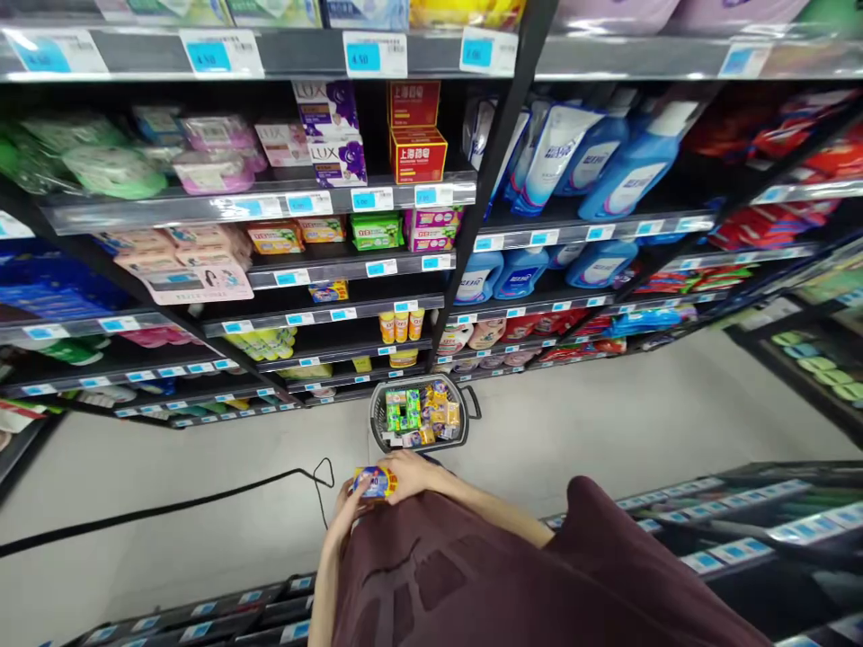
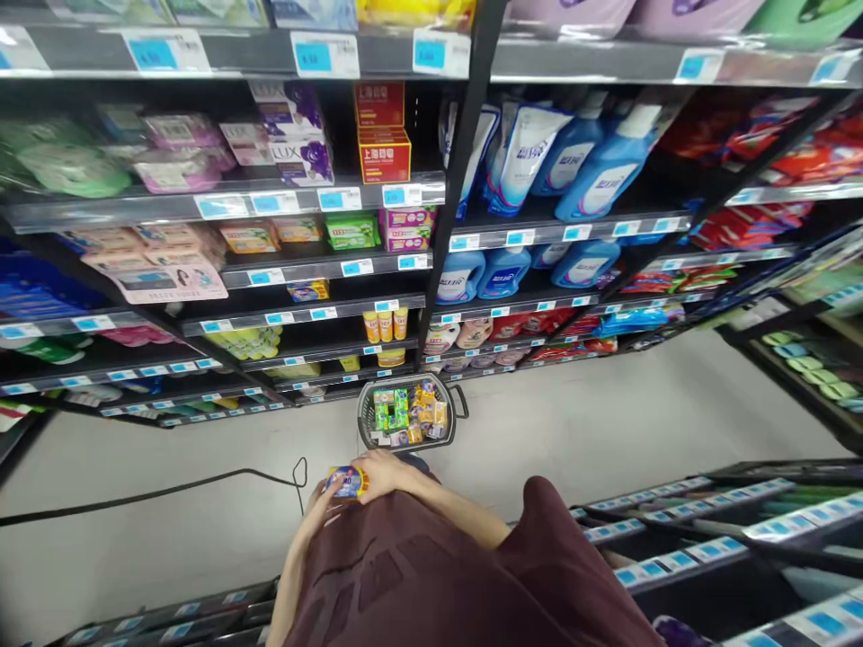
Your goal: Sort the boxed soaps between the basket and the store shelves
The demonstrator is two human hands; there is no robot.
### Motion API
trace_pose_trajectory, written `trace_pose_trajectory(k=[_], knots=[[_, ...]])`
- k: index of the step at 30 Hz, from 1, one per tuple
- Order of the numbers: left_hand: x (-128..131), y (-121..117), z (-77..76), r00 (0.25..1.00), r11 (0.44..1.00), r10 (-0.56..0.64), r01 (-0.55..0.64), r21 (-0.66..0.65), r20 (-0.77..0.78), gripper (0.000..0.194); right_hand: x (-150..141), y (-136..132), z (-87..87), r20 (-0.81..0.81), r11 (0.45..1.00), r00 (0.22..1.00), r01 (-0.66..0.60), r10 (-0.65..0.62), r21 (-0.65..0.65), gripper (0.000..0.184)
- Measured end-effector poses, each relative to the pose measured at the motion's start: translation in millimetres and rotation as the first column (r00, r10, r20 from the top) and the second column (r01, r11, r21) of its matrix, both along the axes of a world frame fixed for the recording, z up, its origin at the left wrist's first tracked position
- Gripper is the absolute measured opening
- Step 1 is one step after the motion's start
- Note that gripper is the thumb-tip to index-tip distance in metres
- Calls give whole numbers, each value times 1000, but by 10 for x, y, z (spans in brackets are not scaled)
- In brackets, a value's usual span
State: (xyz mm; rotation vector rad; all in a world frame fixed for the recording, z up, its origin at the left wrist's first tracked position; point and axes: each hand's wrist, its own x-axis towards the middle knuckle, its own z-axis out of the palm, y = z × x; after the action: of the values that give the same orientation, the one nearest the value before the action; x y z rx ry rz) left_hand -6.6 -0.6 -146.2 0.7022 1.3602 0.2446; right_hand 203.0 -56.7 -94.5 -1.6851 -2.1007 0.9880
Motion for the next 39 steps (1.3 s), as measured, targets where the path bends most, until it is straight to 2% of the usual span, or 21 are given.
trace_pose_trajectory(k=[3, 6, 10, 14, 17, 20, 25, 28, 31, 34, 37, 39], knots=[[0, -37, 97, 997, 999, -35, 34, 20, 70, 51, 6, -94, -31, 20, 999, 1000, 12, -13, 46, 55], [18, -49, 262, 989, 994, -16, 0, 105, 150, 53, 20, -168, 10, -4, 991, 999, 55, -54, 118, 64], [96, -21, 560, 953, 971, 35, -104, 216, 301, 54, 7, -223, 174, -147, 937, 975, 204, -167, 284, 76], [184, -21, 796, 885, 925, 134, -273, 264, 446, 57, -85, -212, 388, -273, 864, 938, 314, -216, 393, 84], [213, -42, 865, 823, 902, 177, -355, 245, 540, 57, -160, -187, 506, -385, 817, 900, 375, -206, 437, 95], [228, -69, 877, 798, 913, 203, -364, 186, 568, 55, -191, -189, 547, -446, 777, 873, 416, -195, 474, 101], [297, -131, 896, 798, 885, 213, -402, 236, 564, 51, -151, -262, 479, -471, 795, 835, 479, -284, 371, 109], [341, -155, 921, 796, 880, 200, -403, 253, 571, 51, -119, -291, 441, -520, 815, 805, 490, -287, 308, 110], [354, -152, 933, 800, 872, 220, -417, 255, 558, 49, -115, -283, 463, -563, 833, 774, 494, -291, 250, 101], [339, -132, 930, 837, 876, 199, -386, 291, 510, 50, -127, -273, 528, -592, 844, 739, 507, -321, 176, 104], [330, -120, 921, 860, 882, 165, -348, 318, 484, 54, -137, -293, 563, -627, 850, 683, 523, -375, 62, 104], [345, -126, 909, 858, 885, 154, -341, 319, 490, 55, -147, -318, 539, -683, 841, 600, 539, -416, -38, 98]])
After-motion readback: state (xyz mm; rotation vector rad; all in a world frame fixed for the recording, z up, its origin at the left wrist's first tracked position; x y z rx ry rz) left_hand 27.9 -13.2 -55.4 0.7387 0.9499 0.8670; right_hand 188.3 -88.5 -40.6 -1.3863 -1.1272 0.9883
